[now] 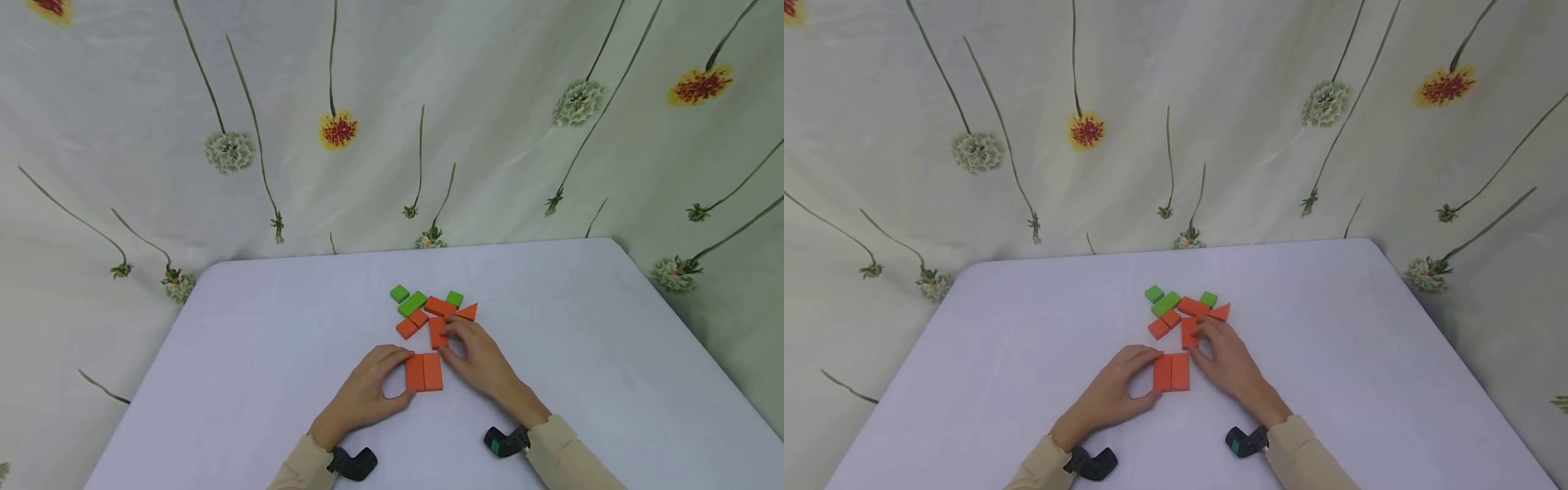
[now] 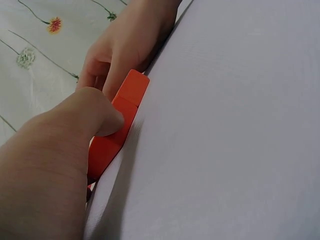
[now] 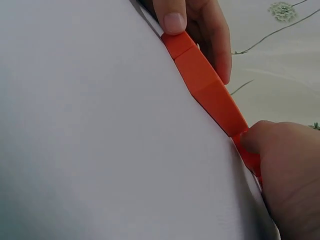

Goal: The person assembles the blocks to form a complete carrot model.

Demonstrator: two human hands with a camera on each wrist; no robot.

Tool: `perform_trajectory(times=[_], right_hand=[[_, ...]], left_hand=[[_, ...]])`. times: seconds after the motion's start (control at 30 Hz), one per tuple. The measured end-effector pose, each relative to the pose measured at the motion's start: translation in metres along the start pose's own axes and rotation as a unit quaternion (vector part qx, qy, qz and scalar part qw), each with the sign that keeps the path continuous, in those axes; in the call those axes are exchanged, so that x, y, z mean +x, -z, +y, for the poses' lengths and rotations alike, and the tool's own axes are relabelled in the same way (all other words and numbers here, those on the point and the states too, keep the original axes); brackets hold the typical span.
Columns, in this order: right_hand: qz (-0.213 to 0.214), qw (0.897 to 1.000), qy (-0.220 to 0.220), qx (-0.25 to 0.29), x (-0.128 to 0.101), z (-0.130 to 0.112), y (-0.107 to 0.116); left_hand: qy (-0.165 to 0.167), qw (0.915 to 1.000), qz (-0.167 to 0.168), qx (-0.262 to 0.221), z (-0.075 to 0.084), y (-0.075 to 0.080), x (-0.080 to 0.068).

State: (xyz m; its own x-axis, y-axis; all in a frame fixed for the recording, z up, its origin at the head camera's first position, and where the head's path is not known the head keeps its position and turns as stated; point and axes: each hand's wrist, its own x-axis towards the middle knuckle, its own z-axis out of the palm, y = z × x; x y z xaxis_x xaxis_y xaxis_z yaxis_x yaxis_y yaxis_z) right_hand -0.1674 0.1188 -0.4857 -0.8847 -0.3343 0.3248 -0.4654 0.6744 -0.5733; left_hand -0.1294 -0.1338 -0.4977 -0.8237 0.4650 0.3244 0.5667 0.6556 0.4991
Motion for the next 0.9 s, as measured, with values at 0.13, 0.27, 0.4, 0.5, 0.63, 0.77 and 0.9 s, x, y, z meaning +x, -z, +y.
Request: perform_trajectory(times=[0.13,0.27,0.4,0.5,0.63,0.77,0.9], right_hand=[[-0.003,1.000,0.023,-0.013,0.000,0.004,0.003],[-0.004,0.999,0.034,-0.011,0.000,0.010,0.007],[-0.013,0.999,0.031,0.021,-0.001,0.017,0.009],[-0.015,0.998,0.014,0.055,-0.001,0.021,0.011],[-0.030,0.996,-0.004,0.080,-0.003,0.024,0.017],[-0.077,0.993,-0.001,0.094,-0.005,0.025,0.025],[-0.129,0.986,0.011,0.106,-0.007,0.026,0.030]], left_hand=[[0.004,1.0000,-0.001,0.001,0.001,0.000,0.001],[0.008,1.0000,-0.004,0.000,0.001,0.000,0.001],[0.006,1.0000,-0.004,-0.003,0.001,0.000,0.001],[0.003,1.0000,-0.003,-0.002,0.000,0.000,0.000],[0.004,1.0000,-0.003,0.002,0.001,-0.001,0.001],[0.006,1.0000,-0.003,0.002,0.001,-0.001,0.000],[0.008,1.0000,-0.003,0.002,0.002,0.000,-0.001]])
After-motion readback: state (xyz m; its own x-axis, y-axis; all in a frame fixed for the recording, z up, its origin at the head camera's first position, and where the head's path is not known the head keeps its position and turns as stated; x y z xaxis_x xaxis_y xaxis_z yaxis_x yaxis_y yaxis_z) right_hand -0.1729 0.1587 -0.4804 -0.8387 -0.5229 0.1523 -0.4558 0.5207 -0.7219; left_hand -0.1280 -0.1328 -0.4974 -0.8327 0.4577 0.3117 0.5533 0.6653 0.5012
